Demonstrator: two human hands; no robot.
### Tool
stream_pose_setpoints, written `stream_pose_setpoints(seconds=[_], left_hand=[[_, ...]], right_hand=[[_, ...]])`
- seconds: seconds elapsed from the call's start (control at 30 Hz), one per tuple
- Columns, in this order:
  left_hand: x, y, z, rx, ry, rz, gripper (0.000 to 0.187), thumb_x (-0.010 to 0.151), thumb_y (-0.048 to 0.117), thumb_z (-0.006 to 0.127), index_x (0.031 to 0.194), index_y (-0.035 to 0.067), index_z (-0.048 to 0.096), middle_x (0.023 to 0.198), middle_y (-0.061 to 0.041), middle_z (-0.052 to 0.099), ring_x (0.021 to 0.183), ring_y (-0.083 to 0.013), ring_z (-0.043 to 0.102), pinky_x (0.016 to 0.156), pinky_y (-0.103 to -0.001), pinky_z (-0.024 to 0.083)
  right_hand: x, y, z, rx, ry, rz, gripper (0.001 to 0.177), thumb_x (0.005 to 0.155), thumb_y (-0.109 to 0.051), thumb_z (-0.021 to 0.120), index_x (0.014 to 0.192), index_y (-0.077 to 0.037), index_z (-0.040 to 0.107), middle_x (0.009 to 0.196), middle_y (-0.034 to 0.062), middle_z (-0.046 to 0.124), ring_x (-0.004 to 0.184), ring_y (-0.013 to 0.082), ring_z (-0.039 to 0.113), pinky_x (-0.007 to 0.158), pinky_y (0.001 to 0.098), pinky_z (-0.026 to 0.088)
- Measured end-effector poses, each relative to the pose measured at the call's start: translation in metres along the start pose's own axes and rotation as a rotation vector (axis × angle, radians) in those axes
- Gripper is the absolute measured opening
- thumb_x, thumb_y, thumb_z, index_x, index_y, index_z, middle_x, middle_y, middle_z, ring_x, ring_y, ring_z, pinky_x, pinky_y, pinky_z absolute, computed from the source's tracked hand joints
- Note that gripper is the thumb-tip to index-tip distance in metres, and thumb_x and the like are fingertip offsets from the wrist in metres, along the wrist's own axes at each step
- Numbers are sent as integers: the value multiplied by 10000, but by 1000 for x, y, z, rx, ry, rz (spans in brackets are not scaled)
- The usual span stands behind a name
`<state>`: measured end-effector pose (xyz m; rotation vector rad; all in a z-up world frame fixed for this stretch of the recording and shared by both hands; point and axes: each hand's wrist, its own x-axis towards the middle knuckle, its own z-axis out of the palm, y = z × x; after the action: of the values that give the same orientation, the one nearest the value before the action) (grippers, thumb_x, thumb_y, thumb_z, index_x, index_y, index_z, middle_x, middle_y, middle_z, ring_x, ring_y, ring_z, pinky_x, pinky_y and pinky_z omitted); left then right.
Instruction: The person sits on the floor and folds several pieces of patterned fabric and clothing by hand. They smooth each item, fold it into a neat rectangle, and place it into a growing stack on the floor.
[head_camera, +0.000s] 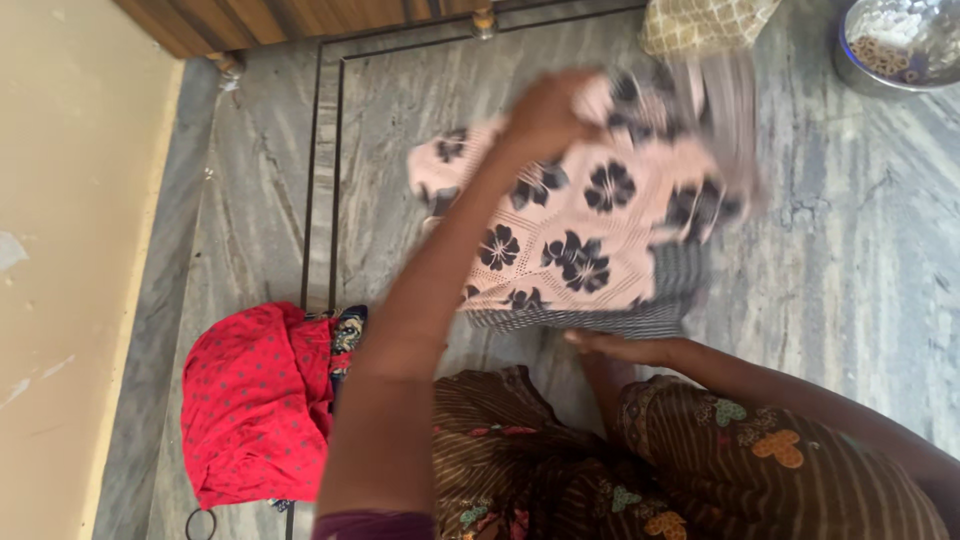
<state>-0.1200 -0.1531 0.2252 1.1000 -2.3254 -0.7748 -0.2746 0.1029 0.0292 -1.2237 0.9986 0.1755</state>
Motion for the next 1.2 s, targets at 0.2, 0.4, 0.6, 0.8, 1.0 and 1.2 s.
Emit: stream_pose_setpoints(seconds=[0.2,0.4,0.6,0.8,1.0,1.2], left_hand=[[-121,-48,178,462,-358,-258,890,954,608,573,1644,306,100,1726,-150,-41,1586,-395,-63,1180,-726,-6],[-201,-106,203,466,-79,-217,760,978,683,465,1619,342,242,1726,-84,50,1589,-391,-14,1189,-753,-34],[-271,-172,140,763,91,-406,703,998,599,420,1623,287,341,1729,-72,124,1577,-412,25,1130,-790,-3],[-375,-224,4,942,127,-912,807,937,624,508,1625,248,314,1724,-144,43,1554,-466,-55,1064,-857,-23],[-485,-240,-63,702,366,-1283,1143,720,781,631,1646,256,215,1711,-202,-24,1515,-509,-129,1065,-835,-31],[-613,-270,-81,524,806,-1521,929,940,844,262,1657,253,277,1777,-153,123,1617,-510,40,1128,-897,12]], right_hand=[[10,63,5,333,270,60,793,881,-585,592,1516,-136,442,1584,168,454,1378,415,560,1075,575,568],[17,88,4,27,291,-12,636,910,-482,613,1463,-178,534,1489,107,550,1290,333,609,1008,485,578],[25,65,-1,-257,275,-178,531,949,-445,604,1408,-178,577,1438,80,591,1324,265,574,1103,451,478],[11,31,5,-380,240,-190,494,952,-447,571,1391,-223,609,1415,68,622,1315,258,596,1101,452,483],[12,9,8,-456,232,-184,475,950,-445,566,1368,-222,604,1390,53,657,1289,268,642,1077,466,521],[13,18,6,-434,218,-185,458,965,-408,570,1371,-203,620,1401,48,648,1285,278,625,1091,482,479]])
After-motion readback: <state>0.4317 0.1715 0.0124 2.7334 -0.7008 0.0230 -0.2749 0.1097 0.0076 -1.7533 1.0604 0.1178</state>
